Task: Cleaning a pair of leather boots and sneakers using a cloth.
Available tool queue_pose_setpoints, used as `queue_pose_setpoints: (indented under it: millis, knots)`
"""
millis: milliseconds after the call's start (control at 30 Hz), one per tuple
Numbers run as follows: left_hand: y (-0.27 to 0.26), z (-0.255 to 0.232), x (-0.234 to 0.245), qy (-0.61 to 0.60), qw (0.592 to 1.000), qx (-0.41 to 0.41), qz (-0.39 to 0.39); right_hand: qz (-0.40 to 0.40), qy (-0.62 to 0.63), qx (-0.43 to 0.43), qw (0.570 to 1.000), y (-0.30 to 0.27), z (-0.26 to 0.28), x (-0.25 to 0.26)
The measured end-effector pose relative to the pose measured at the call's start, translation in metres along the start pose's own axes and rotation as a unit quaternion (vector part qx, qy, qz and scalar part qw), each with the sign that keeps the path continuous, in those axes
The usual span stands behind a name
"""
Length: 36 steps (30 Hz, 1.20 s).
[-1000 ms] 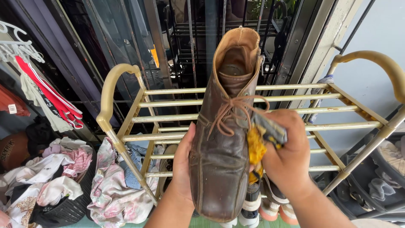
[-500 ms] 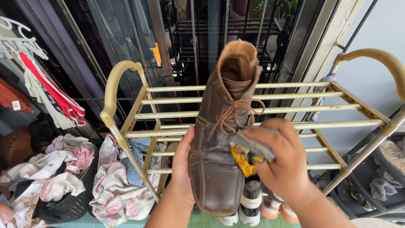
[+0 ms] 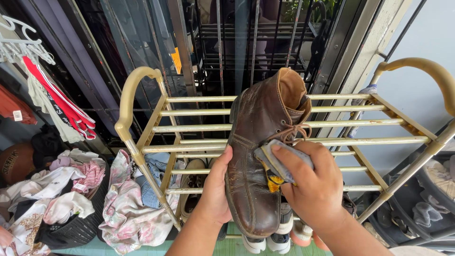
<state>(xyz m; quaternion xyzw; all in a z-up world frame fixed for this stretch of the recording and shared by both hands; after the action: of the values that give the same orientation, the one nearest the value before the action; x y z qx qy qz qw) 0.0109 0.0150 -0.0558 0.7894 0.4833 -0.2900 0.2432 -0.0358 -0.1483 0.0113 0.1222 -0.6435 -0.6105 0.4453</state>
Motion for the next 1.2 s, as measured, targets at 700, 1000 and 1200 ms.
queue_pose_setpoints:
  millis: [700,1000,1200]
  knots:
    - [0.004,0.005,-0.032,0.171,0.947,-0.258,-0.084,0.067,0.152,-0.01,0.986,0.027,0.032,0.005]
    - [0.003,-0.031,-0.026,0.003,0.976,-0.206,-0.074,-0.002,0.159,0.044,0.986,-0.051,0.007,0.006]
    - [0.0,-0.024,-0.032,-0.076,0.979,-0.179,-0.055,-0.072,0.31,-0.165,0.934,-0.085,-0.027,-0.016]
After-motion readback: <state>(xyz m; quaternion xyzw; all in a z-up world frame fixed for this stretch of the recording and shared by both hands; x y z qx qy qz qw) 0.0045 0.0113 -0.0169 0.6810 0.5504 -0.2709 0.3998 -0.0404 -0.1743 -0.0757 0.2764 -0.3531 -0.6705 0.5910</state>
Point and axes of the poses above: each hand's wrist, its own y-axis towards the middle knuckle, its own x-axis out of the back of the hand, z = x × y, the point moved 3 cm from there along y, towards the middle knuckle, and after that the axes turned 10 degrees about y, right-handed, at the moved point
